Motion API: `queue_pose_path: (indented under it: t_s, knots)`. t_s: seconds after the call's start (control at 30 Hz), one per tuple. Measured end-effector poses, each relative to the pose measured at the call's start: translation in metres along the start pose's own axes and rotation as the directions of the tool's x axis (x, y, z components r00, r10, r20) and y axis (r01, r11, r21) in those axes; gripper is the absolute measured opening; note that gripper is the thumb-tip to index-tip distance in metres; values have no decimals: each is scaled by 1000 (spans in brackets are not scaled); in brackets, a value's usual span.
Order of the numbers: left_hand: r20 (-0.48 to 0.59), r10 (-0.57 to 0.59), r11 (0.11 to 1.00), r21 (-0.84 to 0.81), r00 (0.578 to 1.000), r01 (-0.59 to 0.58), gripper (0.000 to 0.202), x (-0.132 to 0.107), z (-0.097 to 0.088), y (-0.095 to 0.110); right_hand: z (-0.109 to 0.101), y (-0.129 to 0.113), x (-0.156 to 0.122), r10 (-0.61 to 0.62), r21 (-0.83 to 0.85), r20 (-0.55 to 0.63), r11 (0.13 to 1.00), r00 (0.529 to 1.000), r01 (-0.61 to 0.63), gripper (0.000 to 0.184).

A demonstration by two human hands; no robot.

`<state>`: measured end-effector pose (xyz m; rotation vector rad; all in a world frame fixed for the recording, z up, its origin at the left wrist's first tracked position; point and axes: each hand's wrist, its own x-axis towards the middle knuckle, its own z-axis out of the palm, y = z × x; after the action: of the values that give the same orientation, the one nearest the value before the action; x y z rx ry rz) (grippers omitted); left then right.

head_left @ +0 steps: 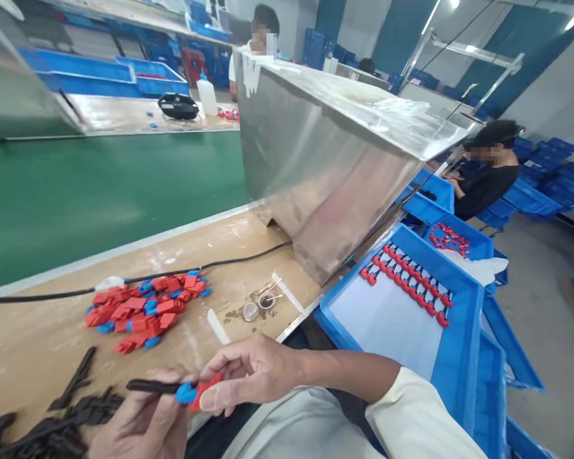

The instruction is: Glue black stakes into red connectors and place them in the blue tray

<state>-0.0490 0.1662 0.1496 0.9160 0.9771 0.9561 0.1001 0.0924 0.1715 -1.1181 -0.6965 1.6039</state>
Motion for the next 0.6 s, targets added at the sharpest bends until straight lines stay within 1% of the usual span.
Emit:
queue_pose_path:
  t_s: [0.1, 0.17, 0.2, 0.23, 0.27, 0.3, 0.33, 0.37, 0.4, 0.43, 0.5, 0.57, 0.6]
  knots:
    - [15, -17, 1000, 25, 1000, 16, 51, -3, 6, -5, -3, -2, -7, -9, -8, 52, 1000, 999, 9, 82]
    - [24, -16, 1000, 21, 1000, 16, 52, -4, 11, -12, -5, -4, -10, -42, -10, 52, 999, 998, 42, 80]
    - [33, -16, 1000, 15, 999, 15, 53, -4, 14, -15, -6, -6, -11, -75, -45, 15, 996, 997, 75, 77]
    - [40, -14, 1000, 8, 999, 13, 55, -5, 17, -18, -6, -7, -13, -121, -120, -41, 986, 992, 116, 70]
    - [51, -10, 1000, 8, 999, 10, 56, -7, 19, -20, -7, -9, -14, -185, -236, -101, 959, 977, 157, 61]
    - [63, -8, 1000, 13, 998, 7, 58, -9, 21, -20, -7, -11, -16, -264, -380, -147, 905, 953, 192, 51]
    - [80, -14, 1000, 24, 997, 12, 59, -11, 22, -19, -7, -14, -17, -348, -525, -168, 824, 922, 215, 44]
    - [99, -32, 999, 40, 995, 28, 59, -13, 24, -17, -7, -16, -18, -421, -641, -162, 733, 892, 230, 40]
    - [116, -58, 997, 54, 992, 52, 58, -15, 25, -14, -7, -18, -20, -471, -717, -135, 653, 872, 242, 39]
    - [124, -85, 995, 61, 989, 78, 57, -18, 26, -11, -6, -20, -20, -501, -761, -105, 596, 859, 255, 39]
    - [113, -135, 990, 45, 984, 130, 56, -23, 30, -6, -4, -22, -21, -530, -800, -65, 534, 846, 273, 38]
    - [61, -127, 992, 4, 990, 127, 55, -28, 34, -4, 0, -20, -21, -562, -823, -43, 489, 826, 289, 38]
    - [40, -98, 995, -17, 994, 99, 55, -30, 36, -4, 2, -18, -20, -592, -840, -35, 454, 805, 298, 40]
